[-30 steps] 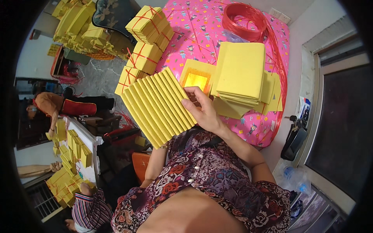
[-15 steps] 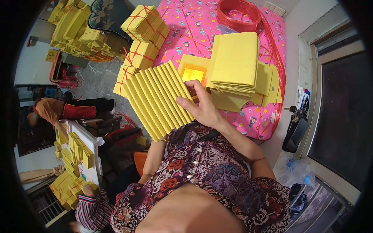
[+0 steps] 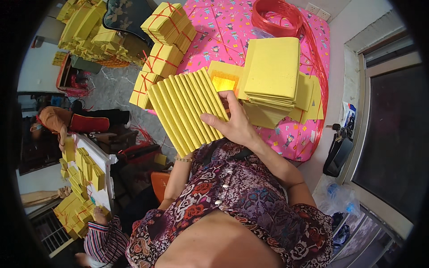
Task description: Bundling and tying stacks of yellow paper with plastic string.
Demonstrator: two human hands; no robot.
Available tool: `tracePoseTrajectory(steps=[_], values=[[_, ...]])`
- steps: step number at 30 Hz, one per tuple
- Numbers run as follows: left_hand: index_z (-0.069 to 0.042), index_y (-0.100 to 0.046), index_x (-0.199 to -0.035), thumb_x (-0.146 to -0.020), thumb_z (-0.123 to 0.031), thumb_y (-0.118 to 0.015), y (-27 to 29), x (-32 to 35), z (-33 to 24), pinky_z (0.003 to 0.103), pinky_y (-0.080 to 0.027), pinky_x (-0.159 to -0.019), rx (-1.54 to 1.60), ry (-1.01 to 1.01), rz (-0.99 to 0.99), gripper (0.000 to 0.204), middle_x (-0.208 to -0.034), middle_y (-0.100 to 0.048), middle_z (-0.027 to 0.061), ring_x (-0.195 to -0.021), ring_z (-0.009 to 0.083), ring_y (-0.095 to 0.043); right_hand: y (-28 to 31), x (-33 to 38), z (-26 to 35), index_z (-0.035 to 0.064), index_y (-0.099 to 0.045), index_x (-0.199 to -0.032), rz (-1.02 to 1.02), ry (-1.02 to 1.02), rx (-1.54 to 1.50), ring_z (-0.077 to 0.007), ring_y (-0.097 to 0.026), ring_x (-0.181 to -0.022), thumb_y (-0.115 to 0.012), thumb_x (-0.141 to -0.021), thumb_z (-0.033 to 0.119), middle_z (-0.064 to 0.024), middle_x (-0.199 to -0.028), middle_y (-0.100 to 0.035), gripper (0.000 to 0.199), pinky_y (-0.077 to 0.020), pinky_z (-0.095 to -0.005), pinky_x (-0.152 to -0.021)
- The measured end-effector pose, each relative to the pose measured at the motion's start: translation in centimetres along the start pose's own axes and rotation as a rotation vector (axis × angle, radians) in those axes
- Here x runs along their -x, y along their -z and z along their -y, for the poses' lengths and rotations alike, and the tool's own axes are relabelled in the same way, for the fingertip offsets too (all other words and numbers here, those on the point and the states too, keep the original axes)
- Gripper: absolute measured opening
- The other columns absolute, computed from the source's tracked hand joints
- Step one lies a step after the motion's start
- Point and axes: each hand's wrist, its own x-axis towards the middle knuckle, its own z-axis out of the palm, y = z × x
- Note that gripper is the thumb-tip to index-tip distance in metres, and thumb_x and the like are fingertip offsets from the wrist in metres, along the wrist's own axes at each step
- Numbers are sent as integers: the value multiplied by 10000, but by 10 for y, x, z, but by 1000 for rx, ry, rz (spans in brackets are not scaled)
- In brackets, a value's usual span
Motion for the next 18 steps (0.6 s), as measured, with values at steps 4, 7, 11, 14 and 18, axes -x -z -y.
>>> tracePoseTrajectory(steps=[4, 7, 11, 14, 18], values=[[-36, -332, -1391, -806, -531, -598, 1, 6, 1, 454, -433, -1007, 6, 13, -2, 811, -1333, -449, 195, -1195, 329, -491, 1, -1, -2, -13, -420, -1158, -2, -3, 10, -209, -573, -1007, -707, -824, 330, -162, -1073, -584, 558, -464, -350, -873], [-36, -332, -1390, -807, -532, -596, 1, 6, 3, 454, -434, -1007, 9, 25, -4, 810, -1334, -449, 195, -1194, 329, -491, 2, -1, 0, -11, -420, -1158, 10, -16, 3, -209, -572, -1008, -702, -829, 324, -161, -1076, -582, 548, -463, -350, -875], [-36, -333, -1390, -810, -533, -593, 1, 10, 2, 453, -435, -1006, 11, 44, -9, 807, -1334, -449, 195, -1194, 328, -492, 2, -1, 2, -9, -418, -1160, 11, -23, -17, -204, -568, -1004, -695, -837, 313, -151, -1070, -580, 533, -461, -348, -877], [-36, -333, -1390, -811, -534, -591, 1, 3, 4, 453, -435, -1006, 12, 58, -12, 806, -1334, -449, 195, -1194, 328, -492, 2, 0, 5, -13, -416, -1156, -6, -28, -24, -200, -563, -996, -703, -826, 333, -152, -1058, -576, 557, -460, -344, -876], [-36, -334, -1389, -814, -536, -588, -1, -10, 3, 452, -436, -1005, 17, 72, -15, 804, -1334, -449, 195, -1194, 327, -492, 4, 3, 8, -15, -395, -1177, -11, -57, 53, -198, -541, -1030, -734, -782, 356, -150, -1086, -556, 640, -438, -341, -901]])
